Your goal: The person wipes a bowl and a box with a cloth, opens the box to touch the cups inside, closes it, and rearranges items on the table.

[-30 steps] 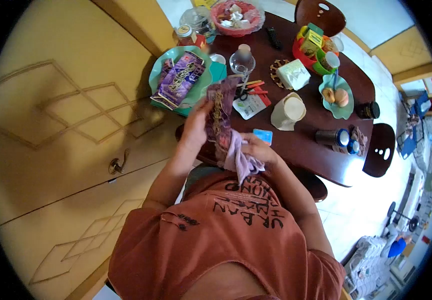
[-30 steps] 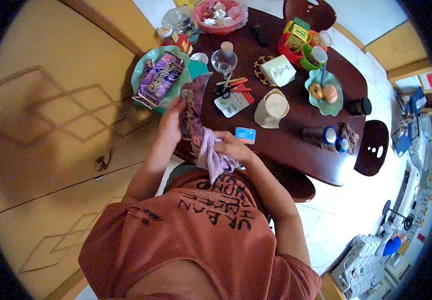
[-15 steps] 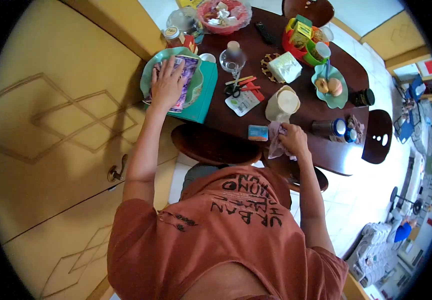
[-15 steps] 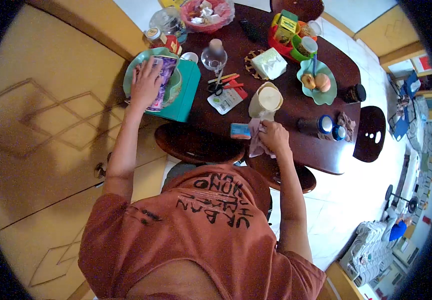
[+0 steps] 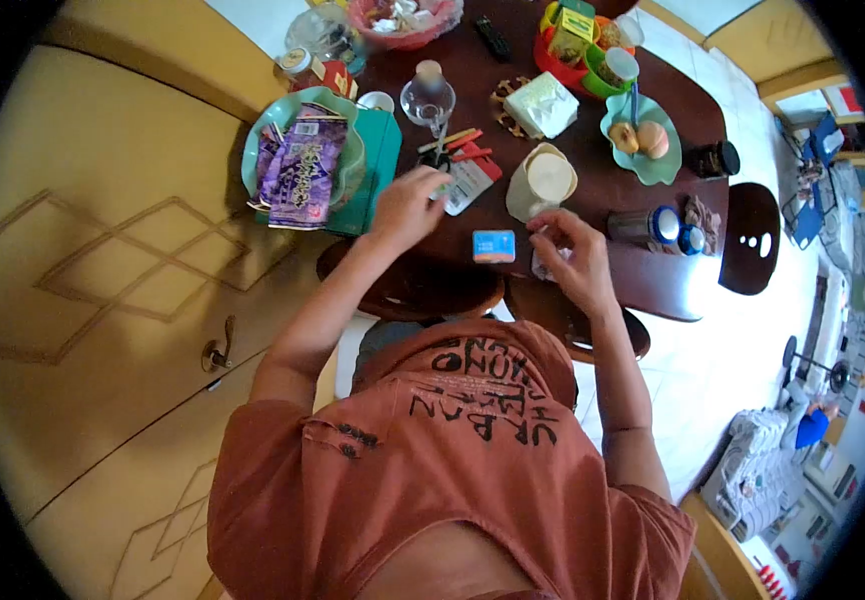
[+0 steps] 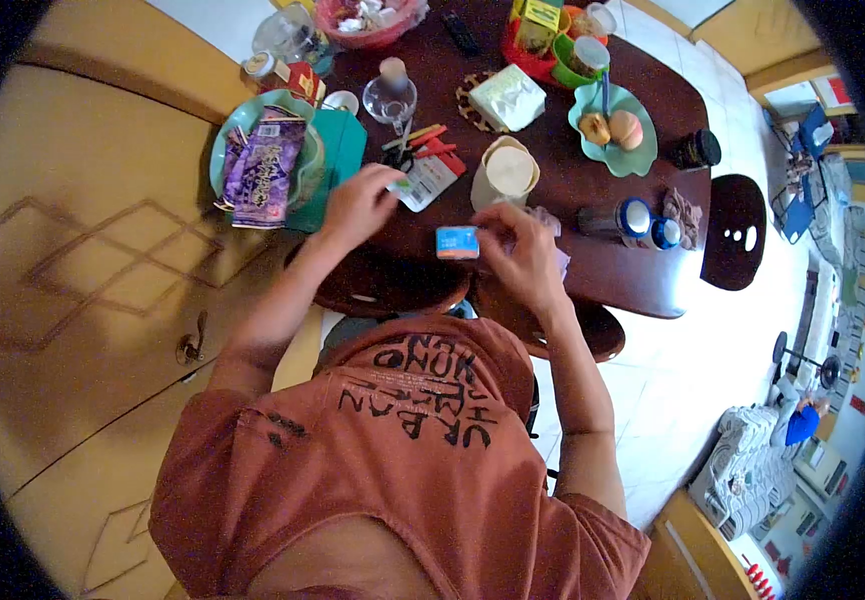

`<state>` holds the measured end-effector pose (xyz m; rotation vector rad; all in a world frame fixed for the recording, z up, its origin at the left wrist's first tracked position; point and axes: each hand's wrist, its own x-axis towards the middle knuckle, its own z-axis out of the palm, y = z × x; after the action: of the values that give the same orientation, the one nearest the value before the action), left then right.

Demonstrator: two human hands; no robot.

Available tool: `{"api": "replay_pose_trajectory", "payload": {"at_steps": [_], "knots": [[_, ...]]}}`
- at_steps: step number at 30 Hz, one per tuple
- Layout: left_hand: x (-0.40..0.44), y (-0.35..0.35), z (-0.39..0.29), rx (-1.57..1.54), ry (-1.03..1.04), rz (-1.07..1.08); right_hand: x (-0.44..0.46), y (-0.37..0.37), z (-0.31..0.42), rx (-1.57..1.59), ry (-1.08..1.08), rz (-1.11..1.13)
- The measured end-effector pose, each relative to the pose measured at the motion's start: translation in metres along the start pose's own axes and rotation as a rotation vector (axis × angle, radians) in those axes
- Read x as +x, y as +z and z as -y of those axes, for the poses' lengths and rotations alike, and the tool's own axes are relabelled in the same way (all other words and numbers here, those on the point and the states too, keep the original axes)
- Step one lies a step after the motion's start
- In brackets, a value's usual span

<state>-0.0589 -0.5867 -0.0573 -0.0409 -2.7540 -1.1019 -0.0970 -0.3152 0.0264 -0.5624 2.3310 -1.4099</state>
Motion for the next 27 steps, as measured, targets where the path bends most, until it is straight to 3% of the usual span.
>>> {"api": "replay_pose_trajectory", "payload": {"at_steps": [2, 5, 11, 12, 14, 16, 23, 26, 27], "knots": [[-0.005, 0.059, 0.023, 0.113, 0.015, 0.132, -0.028, -0.022, 0.081, 0.167, -0.174, 0.023], [-0.001, 0.117, 0.048, 0.305, -0.019, 0.231, -0.067, -0.031, 0.11, 0.624, -0.494, -0.066], [0.006, 0.159, 0.083, 0.447, 0.033, 0.108, -0.06, -0.058, 0.177, 1.161, -0.85, 0.329], [0.008, 0.157, 0.081, 0.47, 0.04, 0.102, -0.07, -0.059, 0.191, 1.301, -0.605, 0.208], [0.011, 0.159, 0.078, 0.547, 0.044, 0.129, -0.073, -0.064, 0.189, 1.427, -0.357, 0.085], [0.014, 0.155, 0.067, 0.666, 0.011, 0.184, -0.064, -0.07, 0.165, 1.484, -0.506, 0.528], [0.016, 0.158, 0.073, 0.729, -0.003, 0.154, -0.056, -0.064, 0.159, 1.565, -0.611, 0.614], [0.016, 0.141, 0.068, 0.558, -0.055, 0.135, -0.06, -0.06, 0.169, 1.626, -0.605, 0.534], [0.016, 0.134, 0.067, 0.244, -0.129, 0.024, -0.061, -0.057, 0.174, 1.655, -0.599, 0.487]]}}
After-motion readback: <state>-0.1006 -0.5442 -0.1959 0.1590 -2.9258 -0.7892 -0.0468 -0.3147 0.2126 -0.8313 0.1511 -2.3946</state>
